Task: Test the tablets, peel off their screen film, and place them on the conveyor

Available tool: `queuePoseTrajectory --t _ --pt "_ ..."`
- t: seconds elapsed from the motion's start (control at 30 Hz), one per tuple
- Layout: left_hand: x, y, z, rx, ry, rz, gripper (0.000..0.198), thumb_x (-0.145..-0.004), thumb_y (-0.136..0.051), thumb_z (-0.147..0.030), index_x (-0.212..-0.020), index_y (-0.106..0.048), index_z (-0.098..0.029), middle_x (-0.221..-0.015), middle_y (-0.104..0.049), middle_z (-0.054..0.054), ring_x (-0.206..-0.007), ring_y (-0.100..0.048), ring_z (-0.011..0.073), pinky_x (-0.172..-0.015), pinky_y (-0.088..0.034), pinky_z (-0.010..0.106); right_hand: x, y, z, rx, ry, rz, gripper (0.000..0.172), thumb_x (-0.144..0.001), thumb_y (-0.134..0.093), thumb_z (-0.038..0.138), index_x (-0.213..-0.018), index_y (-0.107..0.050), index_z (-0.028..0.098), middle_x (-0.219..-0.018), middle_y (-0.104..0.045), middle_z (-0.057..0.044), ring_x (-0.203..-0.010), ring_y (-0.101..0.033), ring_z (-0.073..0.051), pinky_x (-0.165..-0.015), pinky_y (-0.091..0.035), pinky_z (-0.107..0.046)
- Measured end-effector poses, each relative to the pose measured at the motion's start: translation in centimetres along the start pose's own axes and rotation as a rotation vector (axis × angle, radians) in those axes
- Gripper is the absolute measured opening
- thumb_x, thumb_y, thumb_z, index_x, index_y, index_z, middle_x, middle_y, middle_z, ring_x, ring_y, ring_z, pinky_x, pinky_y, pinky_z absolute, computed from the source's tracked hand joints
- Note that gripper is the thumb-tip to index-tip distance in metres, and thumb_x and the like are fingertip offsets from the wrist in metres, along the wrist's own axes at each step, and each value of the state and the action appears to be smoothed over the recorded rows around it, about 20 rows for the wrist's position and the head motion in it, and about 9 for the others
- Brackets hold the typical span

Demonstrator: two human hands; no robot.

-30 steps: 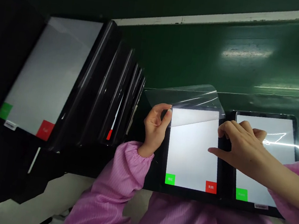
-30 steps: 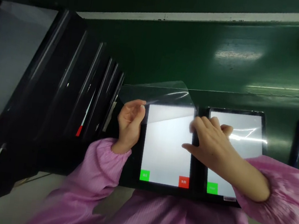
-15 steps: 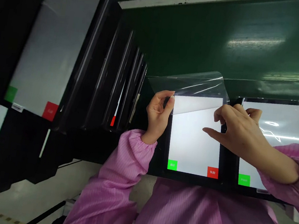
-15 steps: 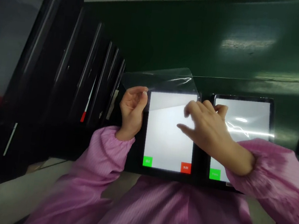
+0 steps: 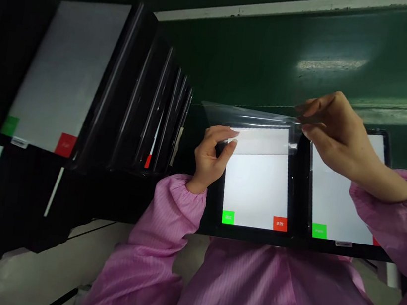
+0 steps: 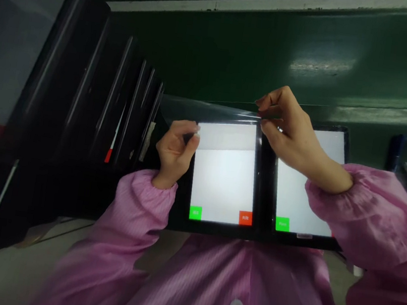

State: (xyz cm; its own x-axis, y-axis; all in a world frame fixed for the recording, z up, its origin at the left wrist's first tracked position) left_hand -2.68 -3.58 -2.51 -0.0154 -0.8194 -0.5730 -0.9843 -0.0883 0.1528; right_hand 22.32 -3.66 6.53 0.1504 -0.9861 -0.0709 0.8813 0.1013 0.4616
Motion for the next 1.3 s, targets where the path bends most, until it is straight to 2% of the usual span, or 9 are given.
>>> queuePoseTrajectory --t 0.1,0.2,0.4,0.53,0.67,0.8,1.0,1.1,1.3 --pt "0.2 0.5 -0.7 -0.021 -0.057 0.057 0.015 -0.101 -0.070 -0.040 -0.103 -0.078 -0.027 -0.097 -0.076 0.003 -0.097 -0.071 0.0186 -0.089 -0.057 0.035 -0.7 -0.7 -0.3 -0.150 -0.165 0.119 0.025 -0.089 -0.041 0.000 -0.090 -0.046 0.024 -0.104 -0.066 -0.006 -0.085 -0.065 -0.016 -0.084 -0.058 -0.036" --pt "0.6 1.5 -1.2 -0.038 -0.038 0.108 0.018 -0.100 -0.071 -0.043 -0.099 -0.078 -0.026 -0.091 -0.076 0.003 -0.091 -0.070 0.0196 -0.086 -0.057 0.037 -1.4 -1.1 -1.1 -0.047 -0.239 0.259 0.024 -0.087 -0.046 -0.001 -0.086 -0.056 0.021 -0.089 -0.068 -0.003 -0.080 -0.066 -0.018 -0.081 -0.058 -0.037" --pt "1.7 3.0 -2.2 -0.058 -0.019 0.203 0.012 -0.101 -0.068 -0.035 -0.100 -0.078 -0.028 -0.090 -0.077 0.002 -0.089 -0.069 0.0204 -0.084 -0.055 0.039 -2.4 -0.4 -2.1 0.341 0.031 0.245 0.020 -0.095 -0.056 0.010 -0.103 -0.074 0.016 -0.109 -0.072 -0.008 -0.080 -0.063 -0.016 -0.079 -0.053 -0.034" --pt "2.6 3.7 -3.2 -0.069 -0.034 0.255 0.017 -0.101 -0.067 -0.039 -0.107 -0.077 -0.027 -0.096 -0.080 0.004 -0.093 -0.072 0.0216 -0.091 -0.055 0.041 -1.9 -0.4 -3.3 0.424 0.222 0.267 0.022 -0.098 -0.062 0.018 -0.115 -0.076 0.015 -0.124 -0.071 -0.012 -0.093 -0.068 -0.020 -0.092 -0.055 -0.040" --pt "4.1 5.1 -5.0 -0.076 -0.046 0.369 0.037 -0.100 -0.062 -0.055 -0.114 -0.076 -0.024 -0.097 -0.081 0.008 -0.092 -0.075 0.0252 -0.101 -0.053 0.048 0.6 -1.0 -4.8 0.484 0.413 0.373 0.045 -0.089 -0.080 0.023 -0.133 -0.071 0.018 -0.152 -0.056 -0.018 -0.136 -0.057 -0.039 -0.109 -0.052 -0.057" --pt "6.2 6.6 -6.7 -0.086 -0.053 0.449 0.048 -0.101 -0.057 -0.063 -0.123 -0.073 -0.023 -0.098 -0.081 0.007 -0.087 -0.078 0.0244 -0.113 -0.047 0.053 4.4 -1.6 -5.0 0.569 0.504 0.426 0.056 -0.088 -0.083 0.031 -0.141 -0.066 0.028 -0.159 -0.051 -0.015 -0.148 -0.044 -0.045 -0.113 -0.044 -0.073" --pt "8.4 7.8 -8.4 -0.201 -0.088 0.378 0.040 -0.104 -0.056 -0.056 -0.122 -0.072 -0.024 -0.098 -0.080 0.007 -0.088 -0.078 0.0238 -0.117 -0.046 0.055 8.3 -1.3 -3.5 0.567 0.493 0.423 0.041 -0.096 -0.070 0.031 -0.137 -0.068 0.034 -0.148 -0.063 -0.009 -0.137 -0.059 -0.041 -0.115 -0.042 -0.074" --pt "9.5 7.9 -9.3 -0.273 -0.115 0.369 0.038 -0.104 -0.057 -0.053 -0.122 -0.072 -0.024 -0.102 -0.079 0.007 -0.092 -0.077 0.0241 -0.116 -0.047 0.056 10.1 -0.1 -2.4 0.476 0.502 0.361 0.035 -0.103 -0.056 0.027 -0.133 -0.071 0.035 -0.131 -0.074 -0.007 -0.116 -0.073 -0.036 -0.109 -0.052 -0.067" --pt "10.2 7.5 -10.2 -0.509 -0.124 0.353 0.027 -0.093 -0.065 -0.016 -0.116 -0.073 -0.028 -0.112 -0.072 0.007 -0.102 -0.072 0.0212 -0.115 -0.048 0.052 14.7 2.3 -2.7 0.432 0.595 0.232 0.047 -0.106 -0.056 0.023 -0.147 -0.060 0.045 -0.109 -0.080 0.000 -0.091 -0.078 -0.028 -0.093 -0.066 -0.051"
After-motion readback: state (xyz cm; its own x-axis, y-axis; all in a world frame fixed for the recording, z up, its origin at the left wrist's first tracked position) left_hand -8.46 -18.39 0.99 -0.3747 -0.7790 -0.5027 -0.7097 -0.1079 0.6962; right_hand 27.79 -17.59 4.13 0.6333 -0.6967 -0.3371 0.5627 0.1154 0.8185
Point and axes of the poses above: each hand's wrist, its own x-axis away from the middle knuckle, its own y-axis out of the back of the hand, z = x × y, the point moved 1 cm from there along -x, towards the middle knuckle
